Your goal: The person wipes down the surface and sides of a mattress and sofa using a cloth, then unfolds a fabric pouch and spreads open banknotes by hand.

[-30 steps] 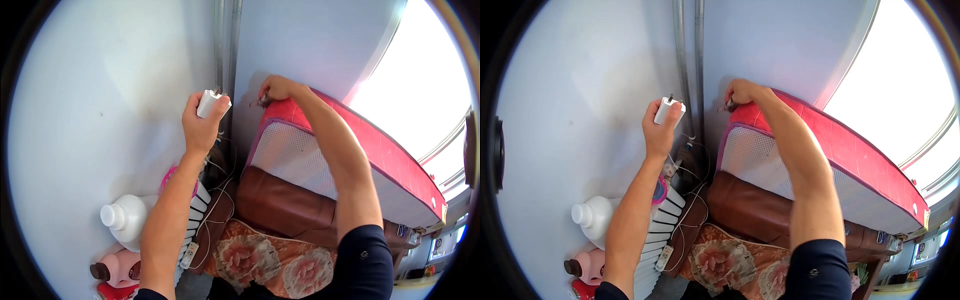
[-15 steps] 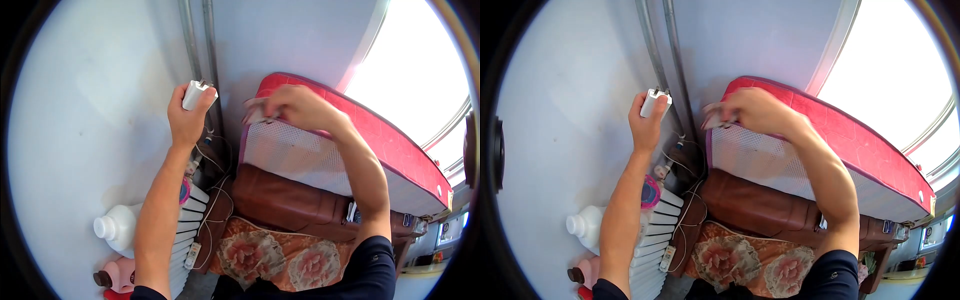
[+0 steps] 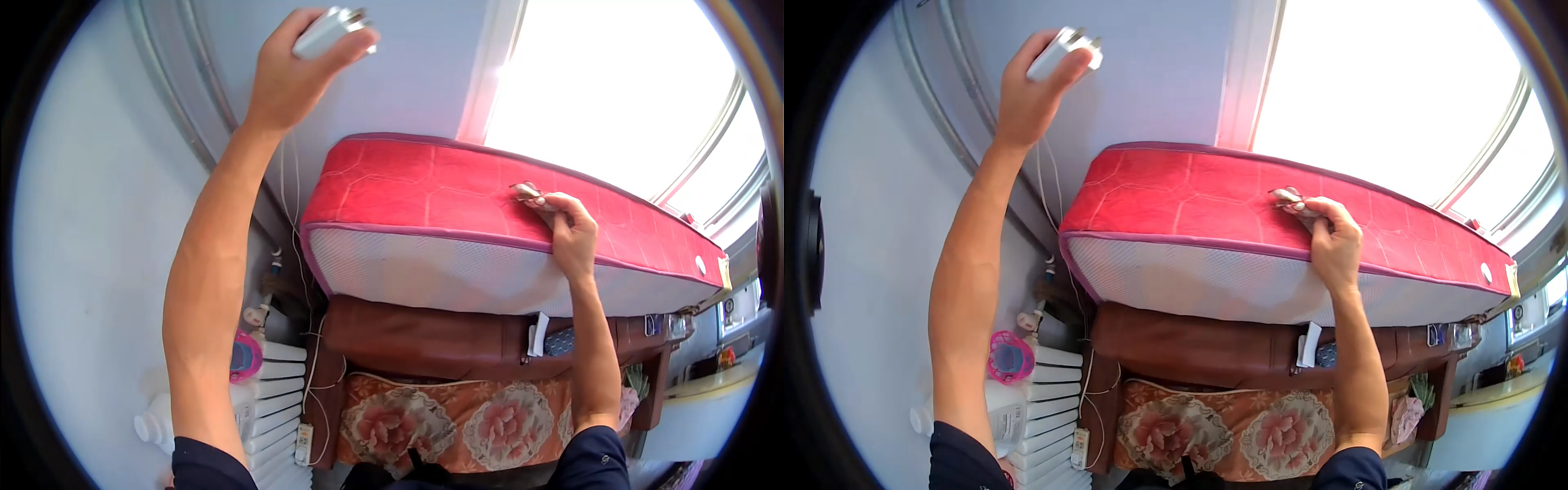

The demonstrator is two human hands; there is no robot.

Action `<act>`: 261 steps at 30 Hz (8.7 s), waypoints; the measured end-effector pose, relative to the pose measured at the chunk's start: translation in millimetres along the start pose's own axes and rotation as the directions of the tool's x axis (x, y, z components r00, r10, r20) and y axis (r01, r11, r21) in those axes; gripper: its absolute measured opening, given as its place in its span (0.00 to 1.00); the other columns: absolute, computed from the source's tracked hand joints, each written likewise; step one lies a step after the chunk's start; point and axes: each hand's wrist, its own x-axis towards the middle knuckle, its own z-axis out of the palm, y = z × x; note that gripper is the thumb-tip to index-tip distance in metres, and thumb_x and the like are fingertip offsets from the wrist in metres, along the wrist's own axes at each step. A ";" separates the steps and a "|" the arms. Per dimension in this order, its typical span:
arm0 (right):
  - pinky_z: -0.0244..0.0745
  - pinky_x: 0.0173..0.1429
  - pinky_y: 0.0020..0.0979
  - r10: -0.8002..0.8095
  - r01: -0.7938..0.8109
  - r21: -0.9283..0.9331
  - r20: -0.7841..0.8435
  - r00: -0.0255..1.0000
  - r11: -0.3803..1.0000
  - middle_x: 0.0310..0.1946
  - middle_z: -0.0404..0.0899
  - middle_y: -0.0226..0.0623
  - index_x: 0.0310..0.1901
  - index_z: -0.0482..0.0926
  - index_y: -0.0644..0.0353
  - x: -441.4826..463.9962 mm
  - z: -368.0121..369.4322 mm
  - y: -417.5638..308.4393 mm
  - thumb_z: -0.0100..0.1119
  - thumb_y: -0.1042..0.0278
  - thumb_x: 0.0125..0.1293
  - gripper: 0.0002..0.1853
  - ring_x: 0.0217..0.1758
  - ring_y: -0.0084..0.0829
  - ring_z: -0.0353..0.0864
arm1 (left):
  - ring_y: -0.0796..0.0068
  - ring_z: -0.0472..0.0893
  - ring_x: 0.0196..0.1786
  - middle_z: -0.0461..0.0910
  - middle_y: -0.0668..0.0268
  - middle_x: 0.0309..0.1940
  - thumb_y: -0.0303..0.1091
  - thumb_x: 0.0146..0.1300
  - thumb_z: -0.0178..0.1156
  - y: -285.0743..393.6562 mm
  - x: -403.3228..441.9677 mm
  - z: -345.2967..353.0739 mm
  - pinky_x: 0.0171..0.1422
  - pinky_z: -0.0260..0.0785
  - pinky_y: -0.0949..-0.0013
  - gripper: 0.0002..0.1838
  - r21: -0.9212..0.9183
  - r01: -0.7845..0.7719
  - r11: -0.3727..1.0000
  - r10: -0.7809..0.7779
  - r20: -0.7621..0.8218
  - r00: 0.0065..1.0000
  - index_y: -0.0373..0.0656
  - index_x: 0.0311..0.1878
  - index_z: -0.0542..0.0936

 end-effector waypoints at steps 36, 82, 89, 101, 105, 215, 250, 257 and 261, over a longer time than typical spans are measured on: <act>0.77 0.54 0.28 0.091 -0.094 -0.253 -0.022 0.996 0.963 0.45 0.89 0.37 0.55 0.88 0.59 8.3 -4.4 -7.1 0.53 0.74 0.70 0.18 0.47 0.25 0.84 | 0.73 0.83 0.52 0.86 0.60 0.49 0.44 0.72 0.68 -73.9 -181.6 -47.1 0.57 0.76 0.70 0.24 0.151 0.441 0.885 -0.404 -0.223 0.887 0.35 0.61 0.81; 0.79 0.69 0.32 0.353 -0.345 -0.140 0.036 0.935 0.928 0.63 0.80 0.47 0.67 0.73 0.71 29.4 -25.8 25.7 0.46 0.76 0.80 0.19 0.64 0.34 0.82 | 0.58 0.89 0.36 0.89 0.54 0.34 0.44 0.73 0.60 -315.9 -414.6 -48.4 0.46 0.80 0.59 0.17 0.400 0.768 0.501 -0.776 -0.186 0.603 0.37 0.41 0.86; 0.80 0.66 0.31 0.318 -0.311 -0.194 0.009 0.948 0.931 0.60 0.81 0.45 0.66 0.75 0.69 26.6 -20.9 20.7 0.47 0.74 0.79 0.19 0.61 0.32 0.83 | 0.54 0.89 0.44 0.89 0.52 0.37 0.45 0.73 0.59 -313.3 -374.7 -57.2 0.52 0.79 0.56 0.19 0.484 0.696 0.531 -0.711 -0.192 0.676 0.36 0.46 0.85; 0.84 0.62 0.29 0.314 -0.303 -0.196 0.027 0.949 0.933 0.60 0.81 0.48 0.67 0.75 0.69 30.4 -29.4 25.0 0.49 0.73 0.80 0.19 0.57 0.33 0.85 | 0.66 0.87 0.50 0.89 0.53 0.48 0.37 0.73 0.63 -177.1 -595.1 -13.1 0.56 0.77 0.63 0.19 0.064 0.957 0.282 -0.846 -0.455 0.280 0.35 0.60 0.83; 0.84 0.62 0.29 0.297 -0.286 -0.194 0.030 0.954 0.938 0.59 0.82 0.49 0.67 0.75 0.68 29.2 -27.4 28.1 0.50 0.72 0.80 0.18 0.58 0.33 0.86 | 0.53 0.87 0.54 0.87 0.50 0.50 0.36 0.73 0.61 -60.5 -683.5 19.2 0.61 0.78 0.59 0.14 0.059 0.993 0.104 -0.903 -0.413 0.119 0.38 0.53 0.84; 0.82 0.61 0.34 0.204 0.165 -0.414 0.710 0.675 0.895 0.47 0.90 0.44 0.51 0.88 0.60 85.7 -503.0 177.2 0.66 0.73 0.65 0.13 0.51 0.35 0.89 | 0.67 0.83 0.49 0.89 0.69 0.40 0.43 0.72 0.55 150.9 -161.3 559.8 0.75 0.62 0.56 0.15 0.755 0.018 0.655 -0.076 0.043 0.996 0.48 0.39 0.89; 0.81 0.59 0.41 0.421 -0.518 -0.306 -0.330 0.845 0.799 0.44 0.90 0.47 0.48 0.90 0.57 107.2 -755.7 394.0 0.68 0.66 0.58 0.16 0.50 0.44 0.90 | 0.57 0.85 0.52 0.83 0.43 0.49 0.51 0.53 0.74 267.7 -59.0 907.9 0.56 0.81 0.58 0.37 0.483 0.377 0.790 -0.590 0.435 0.680 0.24 0.54 0.80; 0.84 0.55 0.43 0.186 -0.185 -0.574 -0.059 0.981 0.798 0.39 0.89 0.45 0.37 0.90 0.55 119.7 -649.2 373.6 0.66 0.64 0.59 0.08 0.45 0.45 0.90 | 0.60 0.78 0.54 0.76 0.51 0.52 0.46 0.55 0.73 188.0 -94.1 705.0 0.57 0.76 0.56 0.42 0.700 0.281 0.656 -0.323 -0.075 0.943 0.26 0.66 0.71; 0.85 0.57 0.44 -0.023 0.162 -0.296 0.422 0.906 0.941 0.36 0.89 0.49 0.37 0.91 0.55 82.3 -513.3 250.1 0.60 0.68 0.61 0.10 0.44 0.48 0.90 | 0.66 0.79 0.51 0.77 0.58 0.51 0.43 0.57 0.73 185.6 -124.3 715.1 0.56 0.77 0.60 0.36 0.675 0.288 0.679 -0.205 -0.202 0.958 0.32 0.64 0.73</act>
